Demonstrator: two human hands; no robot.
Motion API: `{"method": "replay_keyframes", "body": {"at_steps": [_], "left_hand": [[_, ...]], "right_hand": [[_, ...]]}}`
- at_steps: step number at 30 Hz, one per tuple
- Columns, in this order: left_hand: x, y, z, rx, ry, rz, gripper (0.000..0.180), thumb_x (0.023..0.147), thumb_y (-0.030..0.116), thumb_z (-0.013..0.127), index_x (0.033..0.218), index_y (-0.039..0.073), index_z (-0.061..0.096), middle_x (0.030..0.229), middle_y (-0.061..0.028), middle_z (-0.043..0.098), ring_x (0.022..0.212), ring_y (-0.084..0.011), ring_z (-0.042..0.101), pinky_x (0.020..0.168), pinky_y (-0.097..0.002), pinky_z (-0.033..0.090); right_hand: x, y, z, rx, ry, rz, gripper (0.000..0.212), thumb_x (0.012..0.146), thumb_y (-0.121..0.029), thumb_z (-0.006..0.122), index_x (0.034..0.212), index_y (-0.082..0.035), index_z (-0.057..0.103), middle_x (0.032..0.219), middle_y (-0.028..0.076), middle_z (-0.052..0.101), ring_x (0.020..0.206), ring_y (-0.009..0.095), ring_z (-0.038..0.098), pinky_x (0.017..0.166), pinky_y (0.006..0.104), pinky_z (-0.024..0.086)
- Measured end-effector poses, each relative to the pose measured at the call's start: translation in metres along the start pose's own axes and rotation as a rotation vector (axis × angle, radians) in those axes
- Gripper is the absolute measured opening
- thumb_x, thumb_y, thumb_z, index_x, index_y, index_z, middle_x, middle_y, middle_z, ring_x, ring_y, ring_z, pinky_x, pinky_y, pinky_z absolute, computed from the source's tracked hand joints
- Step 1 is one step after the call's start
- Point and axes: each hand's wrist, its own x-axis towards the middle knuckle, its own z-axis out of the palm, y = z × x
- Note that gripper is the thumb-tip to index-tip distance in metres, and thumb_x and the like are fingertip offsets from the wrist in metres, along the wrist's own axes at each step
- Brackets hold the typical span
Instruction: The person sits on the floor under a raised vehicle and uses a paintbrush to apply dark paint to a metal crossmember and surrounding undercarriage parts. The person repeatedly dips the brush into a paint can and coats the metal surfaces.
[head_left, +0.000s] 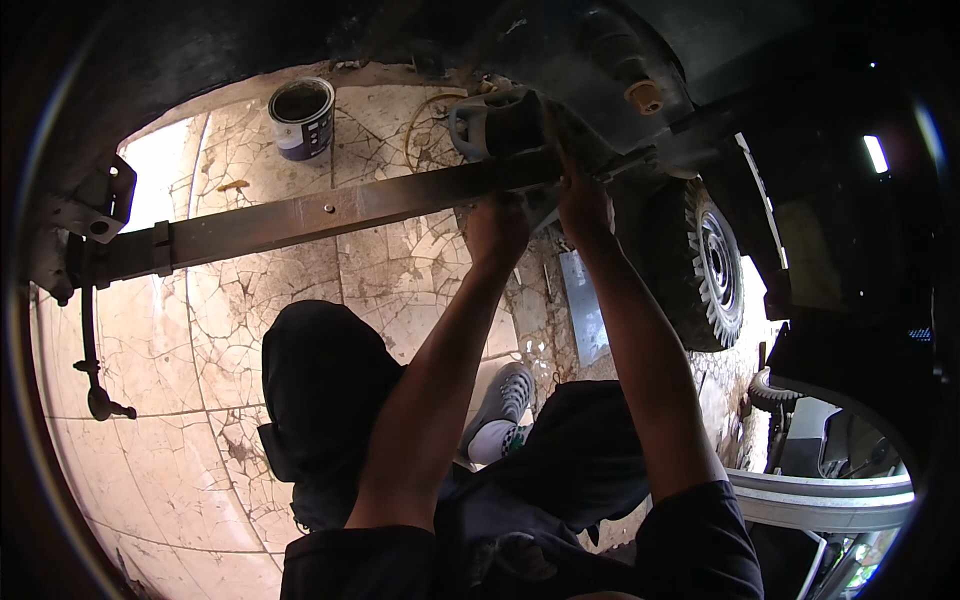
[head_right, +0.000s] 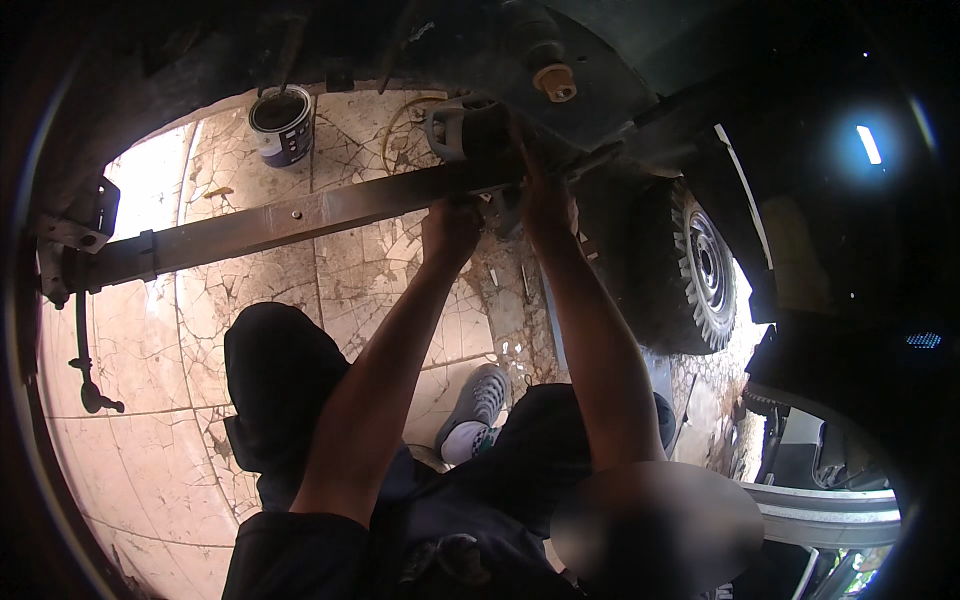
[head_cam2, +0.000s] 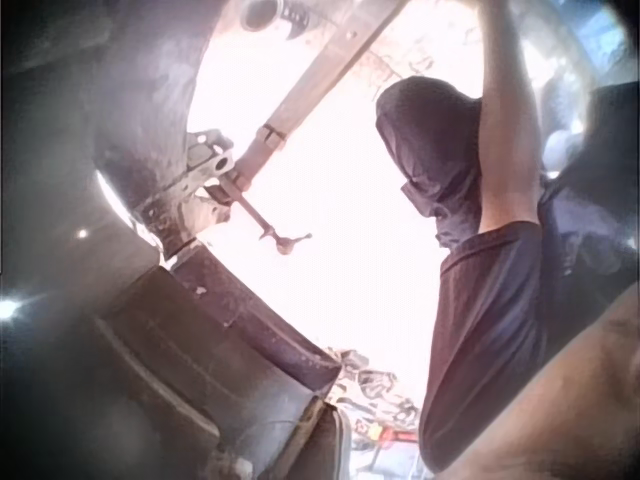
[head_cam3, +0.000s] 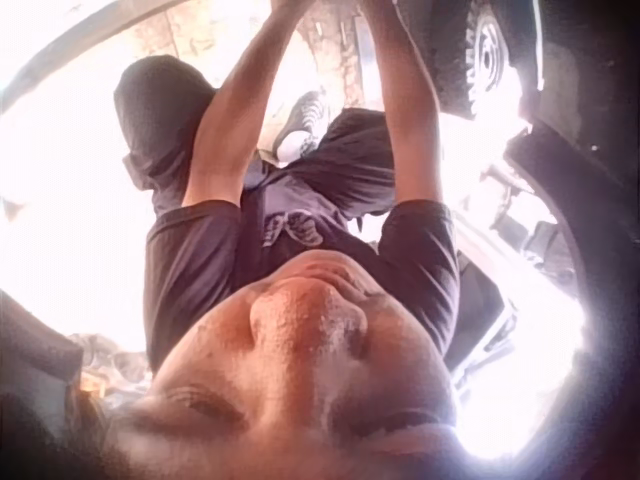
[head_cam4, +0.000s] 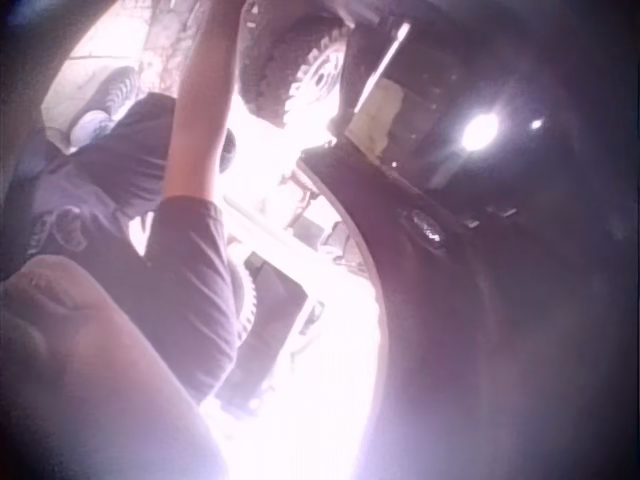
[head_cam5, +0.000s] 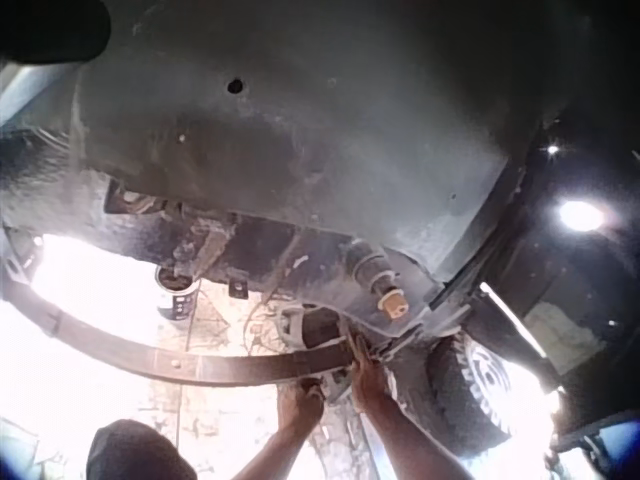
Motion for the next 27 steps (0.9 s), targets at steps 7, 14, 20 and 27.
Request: {"method": "replay_keyframes", "body": {"at_steps": [7,14,20,27], "left_hand": [[0.003,0.005,-0.011,0.088,0.043,-0.082,0.030,0.089,0.019,0.050,0.103,0.008,0.075,0.095,-0.0184,0.076,0.091,-0.0329,0.075,0.084,-0.0448,0.056],[0.015,-0.006,-0.026,0.013,0.045,-0.037,0.031,0.091,0.023,0.051,0.098,0.002,0.072,0.098,-0.0271,0.072,0.097,-0.0462,0.070,0.089,-0.0545,0.054],[-0.005,0.000,-0.008,-0.048,0.097,0.000,0.029,0.087,0.014,0.058,0.110,0.006,0.073,0.093,-0.0161,0.077,0.098,-0.0328,0.074,0.089,-0.0424,0.056],[0.009,-0.007,-0.023,-0.188,-0.077,-0.120,0.026,0.088,0.021,0.058,0.098,0.005,0.075,0.097,-0.0245,0.073,0.101,-0.0441,0.070,0.091,-0.0506,0.055]], "right_hand": [[-0.064,-0.001,-0.029,-0.139,-0.084,0.108,0.061,0.102,-0.022,0.054,0.158,-0.034,0.033,0.112,0.025,0.069,0.094,0.047,0.070,0.078,0.0594,0.057],[-0.074,0.001,-0.021,-0.208,-0.082,0.059,0.075,0.100,-0.015,0.055,0.162,-0.041,0.023,0.122,0.026,0.064,0.103,0.049,0.068,0.082,0.0603,0.057],[0.000,0.007,0.010,-0.225,0.090,-0.111,0.070,0.099,-0.015,0.055,0.161,-0.035,0.028,0.123,0.024,0.065,0.102,0.046,0.069,0.077,0.0595,0.057],[-0.068,-0.011,-0.026,-0.185,-0.076,-0.032,0.079,0.099,-0.011,0.054,0.163,-0.038,0.018,0.119,0.028,0.065,0.096,0.048,0.069,0.076,0.0596,0.057]]}}
